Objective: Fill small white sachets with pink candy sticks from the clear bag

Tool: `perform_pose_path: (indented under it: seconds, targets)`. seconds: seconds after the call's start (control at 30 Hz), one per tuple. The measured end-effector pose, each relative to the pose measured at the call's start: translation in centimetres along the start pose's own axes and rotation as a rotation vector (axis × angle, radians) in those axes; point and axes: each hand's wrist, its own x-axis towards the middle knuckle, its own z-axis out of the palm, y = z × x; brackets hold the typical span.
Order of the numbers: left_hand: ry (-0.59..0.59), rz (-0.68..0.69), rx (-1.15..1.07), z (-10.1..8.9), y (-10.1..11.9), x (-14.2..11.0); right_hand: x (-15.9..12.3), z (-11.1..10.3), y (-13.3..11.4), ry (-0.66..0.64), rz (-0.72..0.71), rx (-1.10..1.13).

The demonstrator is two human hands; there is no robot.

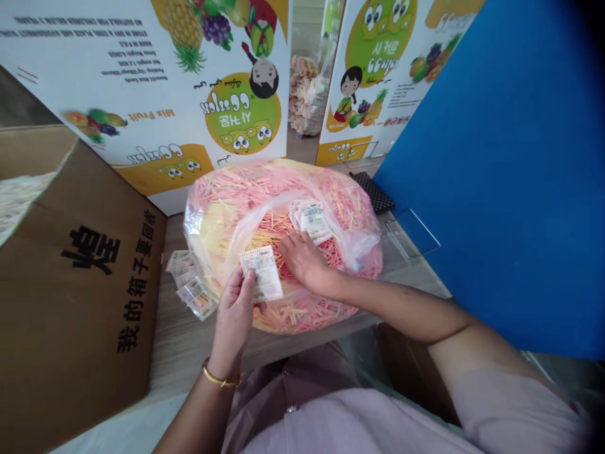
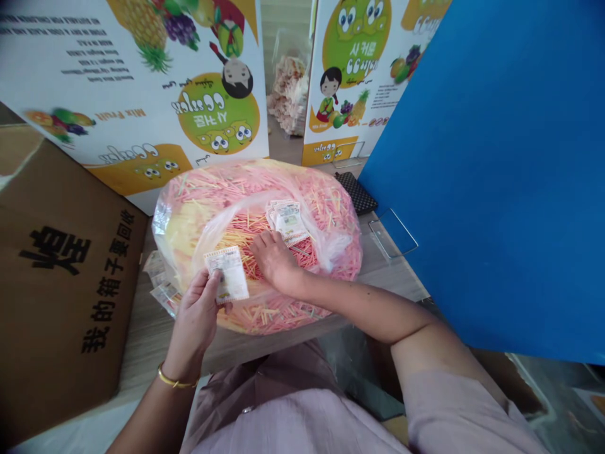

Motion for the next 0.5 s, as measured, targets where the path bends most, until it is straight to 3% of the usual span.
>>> perform_pose_path:
  seconds: [0.33, 0.5]
  targets:
    - [0.125, -0.063, -0.152, -0.4, 0.5, 0.2, 0.4, -0.6, 1.8, 0.062, -0.049, 0.108]
    - [0.135, -0.064, -0.217, 0.1, 0.6, 0.7, 1.8, -1.5, 3.0, 0.022, 0.014, 0.415]
